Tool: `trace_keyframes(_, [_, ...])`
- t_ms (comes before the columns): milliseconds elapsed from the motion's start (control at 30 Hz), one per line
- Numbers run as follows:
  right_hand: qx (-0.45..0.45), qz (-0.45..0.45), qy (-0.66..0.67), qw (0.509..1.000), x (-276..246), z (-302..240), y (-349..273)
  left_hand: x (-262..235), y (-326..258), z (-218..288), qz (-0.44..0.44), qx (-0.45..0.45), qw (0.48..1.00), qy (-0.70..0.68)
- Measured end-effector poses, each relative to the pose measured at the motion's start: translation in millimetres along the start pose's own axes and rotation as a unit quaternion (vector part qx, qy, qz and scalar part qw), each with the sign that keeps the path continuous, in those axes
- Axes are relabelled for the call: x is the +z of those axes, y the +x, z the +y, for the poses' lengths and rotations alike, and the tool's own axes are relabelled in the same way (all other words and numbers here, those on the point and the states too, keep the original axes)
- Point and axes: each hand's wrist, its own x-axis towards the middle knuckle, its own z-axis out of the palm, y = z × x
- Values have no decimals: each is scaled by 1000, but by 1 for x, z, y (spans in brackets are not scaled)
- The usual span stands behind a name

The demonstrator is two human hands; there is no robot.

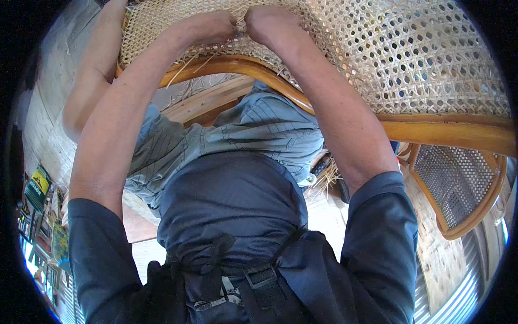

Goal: Repairing a rattan chair by weaving new rattan strips into the seat and trimming them with a utility knife and snips.

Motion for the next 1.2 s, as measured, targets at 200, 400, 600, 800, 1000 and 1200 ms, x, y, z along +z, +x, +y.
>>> trace_keyframes(200, [5,9,-9,1000,5,-11,-5,20,12,-7,-29,-9,999,13])
trace_keyframes(400, [21,11,6,1000,-3,-16,-6,5,-3,-2,18,-19,1000,-16])
trace_keyframes(600, [1,14,-10,1000,-4,-17,-3,-2,-15,4,80,-23,995,-60])
trace_keyframes(800, [-42,65,-45,996,-15,-22,-19,-41,-28,37,-3,-151,988,-33])
trace_keyframes(1000, [-158,149,-91,972,-5,2,-17,-26,-66,4,67,-145,987,22])
trace_keyframes(1200, [-194,223,-84,952,6,7,-17,-27,-147,25,70,-255,964,-39])
